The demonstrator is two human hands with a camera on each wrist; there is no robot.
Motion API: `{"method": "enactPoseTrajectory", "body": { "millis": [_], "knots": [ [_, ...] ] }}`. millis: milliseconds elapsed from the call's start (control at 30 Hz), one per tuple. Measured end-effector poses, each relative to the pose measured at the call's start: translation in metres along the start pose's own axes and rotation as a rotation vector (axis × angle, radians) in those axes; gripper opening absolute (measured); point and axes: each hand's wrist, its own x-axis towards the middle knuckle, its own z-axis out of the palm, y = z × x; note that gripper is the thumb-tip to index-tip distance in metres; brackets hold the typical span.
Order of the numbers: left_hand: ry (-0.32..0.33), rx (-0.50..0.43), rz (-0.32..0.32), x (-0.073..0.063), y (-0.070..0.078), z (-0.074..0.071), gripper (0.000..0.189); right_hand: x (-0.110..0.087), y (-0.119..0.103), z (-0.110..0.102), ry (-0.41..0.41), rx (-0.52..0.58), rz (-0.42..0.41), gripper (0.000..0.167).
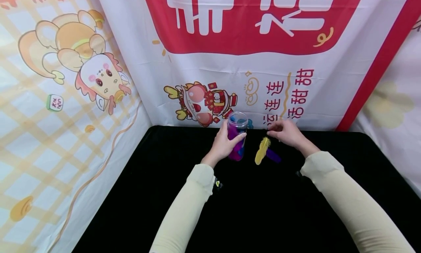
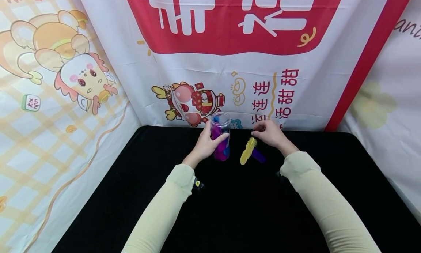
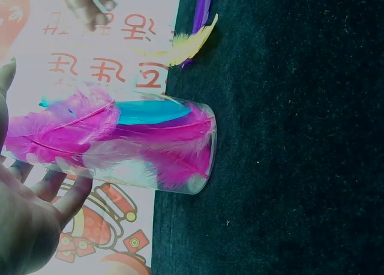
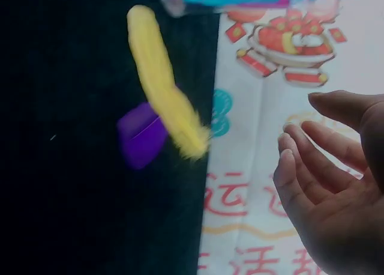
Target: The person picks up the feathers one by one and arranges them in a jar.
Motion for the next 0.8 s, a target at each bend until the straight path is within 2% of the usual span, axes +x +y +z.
{"method": "enactPoseTrajectory", "body": {
  "millis": [267,800],
  "knots": [
    [-0.005,-0.014,-0.018,-0.001,-0.001,0.001,0.080,-0.004,0.033,0.009,-0.080,-0.030,0.085,0.032],
    [0.005,-0.004,-0.029,0.003,-0.002,0.001,0.077,0.000,0.059,0.024,-0.172,-0.071,0.151,0.038]
  ]
}}
